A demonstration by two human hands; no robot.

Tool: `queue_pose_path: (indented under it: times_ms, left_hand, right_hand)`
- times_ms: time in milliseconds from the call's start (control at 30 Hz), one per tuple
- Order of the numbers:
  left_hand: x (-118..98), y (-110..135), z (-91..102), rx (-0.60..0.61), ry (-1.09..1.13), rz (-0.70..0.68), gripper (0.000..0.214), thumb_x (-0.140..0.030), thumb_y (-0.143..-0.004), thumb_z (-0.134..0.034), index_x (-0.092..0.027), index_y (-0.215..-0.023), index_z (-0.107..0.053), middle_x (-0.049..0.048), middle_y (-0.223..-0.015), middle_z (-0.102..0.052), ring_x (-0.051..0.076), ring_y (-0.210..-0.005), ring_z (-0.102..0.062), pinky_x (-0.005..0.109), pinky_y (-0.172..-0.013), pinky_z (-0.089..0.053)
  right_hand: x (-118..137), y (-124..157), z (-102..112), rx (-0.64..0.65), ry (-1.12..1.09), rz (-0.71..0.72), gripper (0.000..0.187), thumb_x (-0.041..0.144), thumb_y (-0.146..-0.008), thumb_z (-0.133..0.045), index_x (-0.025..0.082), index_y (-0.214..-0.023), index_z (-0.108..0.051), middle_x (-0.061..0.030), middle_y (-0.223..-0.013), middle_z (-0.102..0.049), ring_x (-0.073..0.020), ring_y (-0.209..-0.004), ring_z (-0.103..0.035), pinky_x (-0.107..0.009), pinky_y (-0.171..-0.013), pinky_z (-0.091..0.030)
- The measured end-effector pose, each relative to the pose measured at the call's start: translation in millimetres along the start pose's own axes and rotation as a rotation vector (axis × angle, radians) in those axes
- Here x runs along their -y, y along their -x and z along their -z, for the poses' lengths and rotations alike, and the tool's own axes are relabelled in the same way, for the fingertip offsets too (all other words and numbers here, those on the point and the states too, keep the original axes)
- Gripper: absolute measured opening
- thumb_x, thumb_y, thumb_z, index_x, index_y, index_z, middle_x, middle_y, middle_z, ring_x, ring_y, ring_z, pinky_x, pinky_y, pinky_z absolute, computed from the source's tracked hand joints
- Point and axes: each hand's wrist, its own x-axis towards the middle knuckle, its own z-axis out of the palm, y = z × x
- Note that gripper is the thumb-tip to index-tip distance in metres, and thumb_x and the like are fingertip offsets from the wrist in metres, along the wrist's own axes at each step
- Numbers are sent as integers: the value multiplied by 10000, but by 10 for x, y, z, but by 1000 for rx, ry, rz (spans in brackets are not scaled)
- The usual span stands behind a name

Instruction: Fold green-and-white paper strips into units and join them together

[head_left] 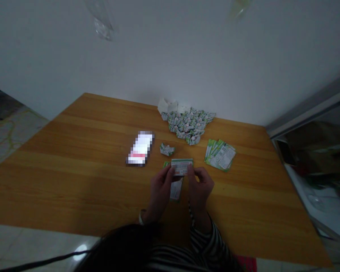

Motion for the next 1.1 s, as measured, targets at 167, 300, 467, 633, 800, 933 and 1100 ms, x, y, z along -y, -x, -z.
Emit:
queue_pose_path:
  times_ms: [167,300,467,633,800,933,1100]
  left_hand:
    - [-4,-2,70,92,-96,-52,307,-358,-864,-602,-174,-1093,-689,67,-1054,-737,224,-897,-715,324,-821,-576]
    - [-9,12,118,161,-169,-62,263,-319,-837,-642,-188,-1056,-706,57,-1012,-749,215,-892,-716,284,-797,-567]
    - [-49,46,67,111,-10,40,293,-372,-834,-641,-141,-999,-713,77,-933,-762,205,-779,-729,299,-755,-580]
    - [-72,76,6,39,67,160,327,-415,-823,-649,-108,-907,-721,87,-849,-767,196,-699,-729,284,-712,-579]
    - [-100,67,16,31,43,150,325,-412,-821,-653,-102,-890,-722,86,-833,-768,198,-712,-732,263,-682,-574]
    - [-140,40,44,108,18,144,327,-408,-829,-644,-101,-911,-717,87,-819,-768,203,-706,-731,278,-681,-577]
    - [-141,33,59,174,11,147,334,-425,-832,-633,-114,-930,-705,84,-772,-764,212,-707,-731,305,-699,-579]
  right_hand:
    - [-2,-2,-26,-24,-8,-24,308,364,-831,-636,153,-608,-608,13,-563,-596,-122,-539,-547,-228,-550,-447]
    - [-29,-12,-15,11,-39,-43,313,372,-834,-629,153,-611,-612,7,-562,-610,-127,-532,-556,-235,-549,-456]
    - [-32,-16,28,16,39,51,290,339,-815,-660,154,-596,-617,19,-543,-594,-118,-514,-536,-227,-532,-430]
    - [-15,10,36,13,92,117,275,328,-812,-666,158,-600,-625,16,-554,-601,-121,-521,-546,-228,-530,-423]
    - [8,-39,100,88,128,135,266,315,-830,-653,160,-618,-612,21,-565,-590,-116,-530,-540,-225,-545,-421]
    - [84,-198,209,299,162,203,227,297,-847,-640,167,-662,-614,28,-599,-589,-110,-570,-542,-218,-575,-422]
    - [173,-301,256,381,177,271,243,302,-851,-633,175,-647,-596,36,-582,-560,-104,-548,-506,-220,-557,-411]
